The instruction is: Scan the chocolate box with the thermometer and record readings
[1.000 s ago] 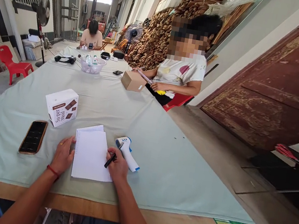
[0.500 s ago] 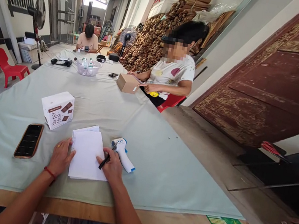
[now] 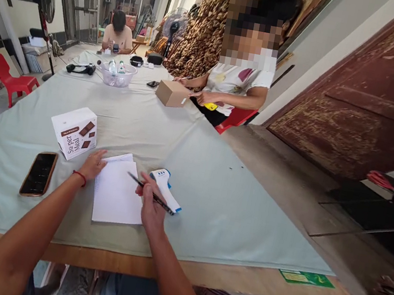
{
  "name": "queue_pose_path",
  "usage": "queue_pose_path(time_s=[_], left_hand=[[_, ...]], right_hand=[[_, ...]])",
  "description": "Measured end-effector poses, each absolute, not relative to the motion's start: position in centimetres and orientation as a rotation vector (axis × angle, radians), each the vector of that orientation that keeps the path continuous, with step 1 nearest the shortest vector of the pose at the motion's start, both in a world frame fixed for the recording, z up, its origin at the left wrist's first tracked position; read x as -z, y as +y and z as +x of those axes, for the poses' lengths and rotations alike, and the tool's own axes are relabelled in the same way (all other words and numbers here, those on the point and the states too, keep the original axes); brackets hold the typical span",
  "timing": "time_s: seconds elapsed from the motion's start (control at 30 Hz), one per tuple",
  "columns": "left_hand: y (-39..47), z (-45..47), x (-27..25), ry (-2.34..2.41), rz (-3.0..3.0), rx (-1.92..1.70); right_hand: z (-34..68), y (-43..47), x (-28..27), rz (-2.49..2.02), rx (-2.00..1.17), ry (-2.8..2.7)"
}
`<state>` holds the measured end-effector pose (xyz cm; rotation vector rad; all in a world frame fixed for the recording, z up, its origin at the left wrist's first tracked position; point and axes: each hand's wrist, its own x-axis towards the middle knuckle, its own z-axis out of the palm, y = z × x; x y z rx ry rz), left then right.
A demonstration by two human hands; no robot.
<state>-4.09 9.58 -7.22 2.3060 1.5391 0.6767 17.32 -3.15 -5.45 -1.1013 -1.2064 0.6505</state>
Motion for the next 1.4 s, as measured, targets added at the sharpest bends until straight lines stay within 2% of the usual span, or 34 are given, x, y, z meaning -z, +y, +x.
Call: queue_pose_path(time_s=[0.13, 0.23, 0.4, 0.53, 0.7, 1.2, 1.4], left_hand=[[5.6, -6.4, 7.1, 1.448, 2.317, -0.707], [2.5, -7.2, 7.2, 1.402, 2.355, -0.610], [0.3, -7.1, 7.0, 1.396, 2.415, -0.458], [0.3, -7.0, 7.0, 1.356, 2.429, -0.472], [0.2, -7.0, 7.3, 1.302, 2.472, -0.494], [-0.2, -6.5, 7.1, 1.331, 2.481, -0.486], [-0.2, -6.5, 7.5, 1.297, 2.520, -0.464]], right_hand=[[14.0, -2.6, 4.3, -1.034, -1.047, -0.966], [11.9, -1.9, 5.2, -1.043, -1.166, -0.849], [10.5, -2.0, 7.5, -1.132, -1.086, -0.972], [10.4, -2.7, 8.5, -1.188, -1.118, -1.062], [10.6, -3.0, 8.8, -1.366, -1.000, -1.103], [10.1, -3.6, 9.0, -1.334, -0.966, -1.283], [10.7, -3.7, 8.9, -1.292, -0.776, -1.208]])
